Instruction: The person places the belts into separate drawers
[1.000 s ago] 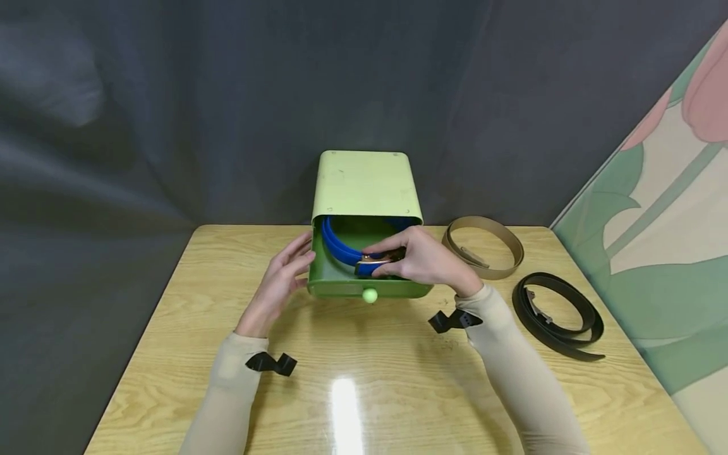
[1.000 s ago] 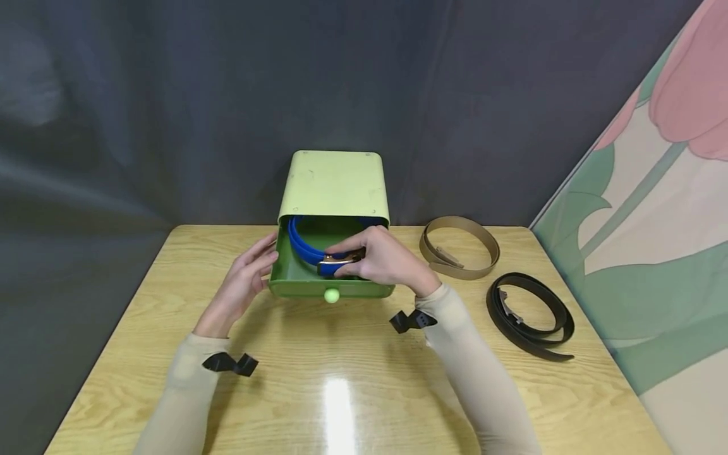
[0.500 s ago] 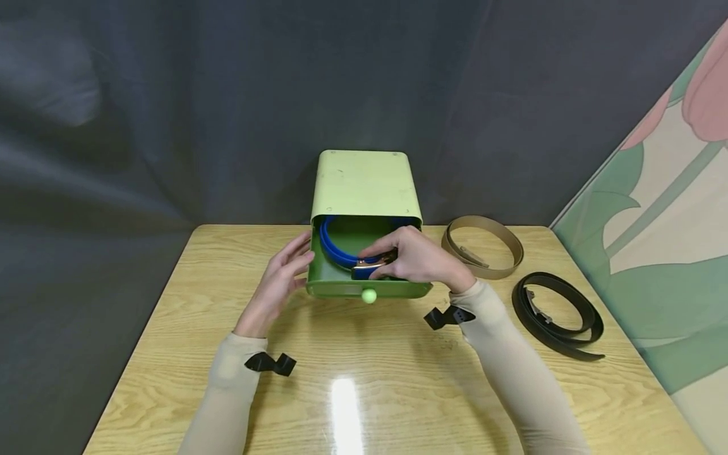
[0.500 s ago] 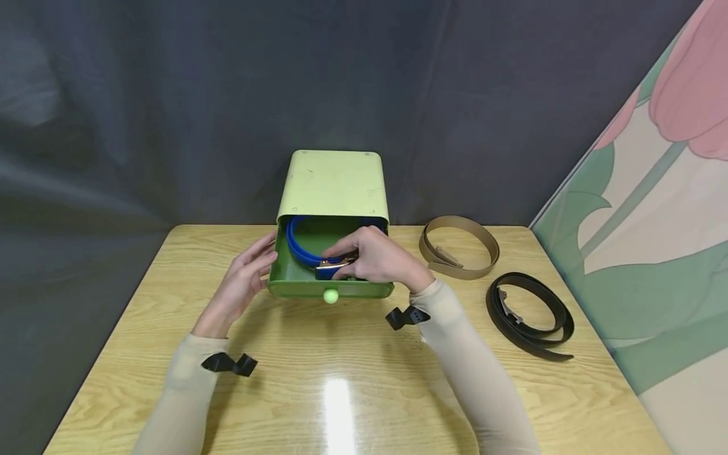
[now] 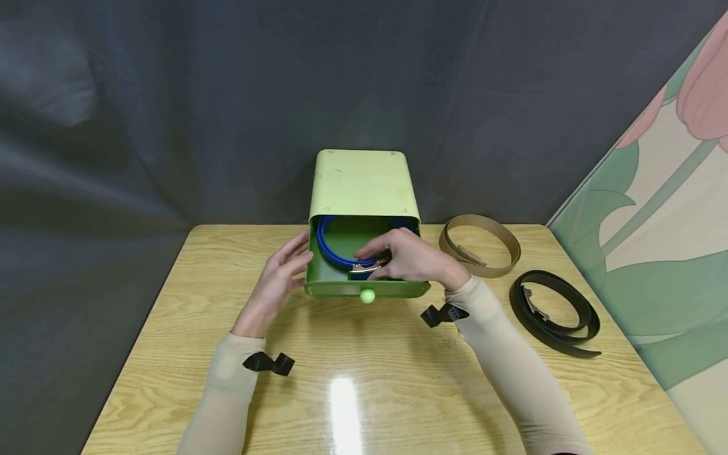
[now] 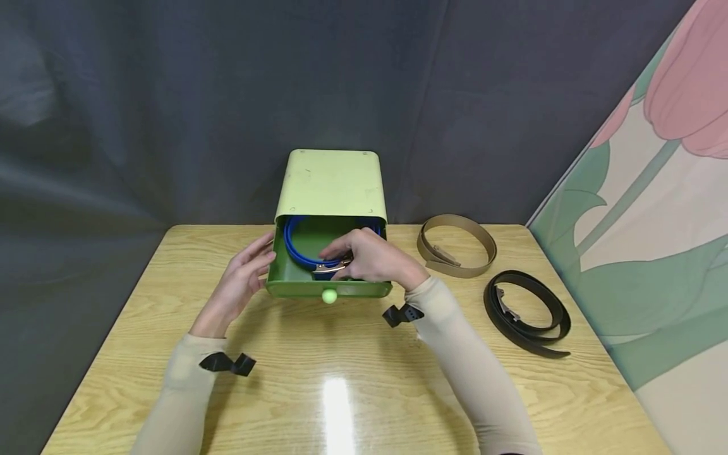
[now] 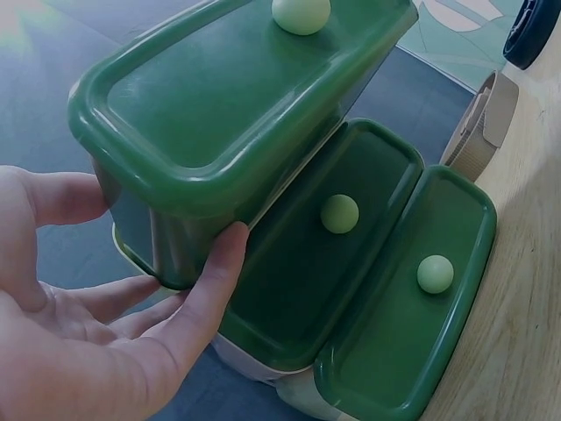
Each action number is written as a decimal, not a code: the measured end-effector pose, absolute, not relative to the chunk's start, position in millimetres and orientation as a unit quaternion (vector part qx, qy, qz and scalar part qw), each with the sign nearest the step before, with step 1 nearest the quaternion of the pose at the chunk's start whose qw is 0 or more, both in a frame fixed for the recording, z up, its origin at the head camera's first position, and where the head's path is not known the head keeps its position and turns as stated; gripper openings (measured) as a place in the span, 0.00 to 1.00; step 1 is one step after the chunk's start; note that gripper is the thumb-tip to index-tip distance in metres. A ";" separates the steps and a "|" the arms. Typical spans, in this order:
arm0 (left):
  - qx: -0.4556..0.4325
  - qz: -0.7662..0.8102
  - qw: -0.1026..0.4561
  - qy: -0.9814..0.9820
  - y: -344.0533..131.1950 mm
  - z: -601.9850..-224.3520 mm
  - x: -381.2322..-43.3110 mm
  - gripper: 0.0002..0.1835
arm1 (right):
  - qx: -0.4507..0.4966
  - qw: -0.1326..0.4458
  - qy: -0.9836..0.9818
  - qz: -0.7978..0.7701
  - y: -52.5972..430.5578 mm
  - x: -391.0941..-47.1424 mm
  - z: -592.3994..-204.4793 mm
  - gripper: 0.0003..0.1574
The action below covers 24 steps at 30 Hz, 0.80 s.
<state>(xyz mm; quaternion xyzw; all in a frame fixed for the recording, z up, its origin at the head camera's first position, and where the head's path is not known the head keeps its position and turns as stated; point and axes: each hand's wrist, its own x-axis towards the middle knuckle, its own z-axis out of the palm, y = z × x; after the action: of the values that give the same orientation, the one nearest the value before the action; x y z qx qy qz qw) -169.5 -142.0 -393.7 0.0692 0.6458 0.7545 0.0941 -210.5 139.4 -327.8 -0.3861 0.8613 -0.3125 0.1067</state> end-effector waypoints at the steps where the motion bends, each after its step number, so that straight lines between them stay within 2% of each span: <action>1: 0.069 0.755 0.093 0.645 -141.9 -393.8 -169.7 0.35 | -0.385 0.109 0.861 -0.314 139.7 -210.4 -328.0 0.27; 10: 0.067 0.760 0.089 0.641 -139.6 -394.4 -170.6 0.36 | -0.386 0.109 0.856 -0.327 143.9 -210.7 -329.3 0.28; 17: 0.072 0.762 0.086 0.638 -139.3 -395.1 -170.0 0.34 | -0.394 0.108 0.830 -0.380 147.5 -209.1 -327.0 0.24; 24: 0.069 0.770 0.081 0.630 -140.6 -395.2 -169.4 0.33 | -0.359 0.083 0.841 -0.395 152.5 -202.2 -321.8 0.19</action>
<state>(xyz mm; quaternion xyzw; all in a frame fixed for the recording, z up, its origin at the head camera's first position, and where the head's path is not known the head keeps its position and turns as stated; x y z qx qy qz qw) -169.4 -140.6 -395.2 0.0688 0.6295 0.7697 0.0807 -202.2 152.5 -321.8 -0.3593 0.8414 -0.3950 0.0833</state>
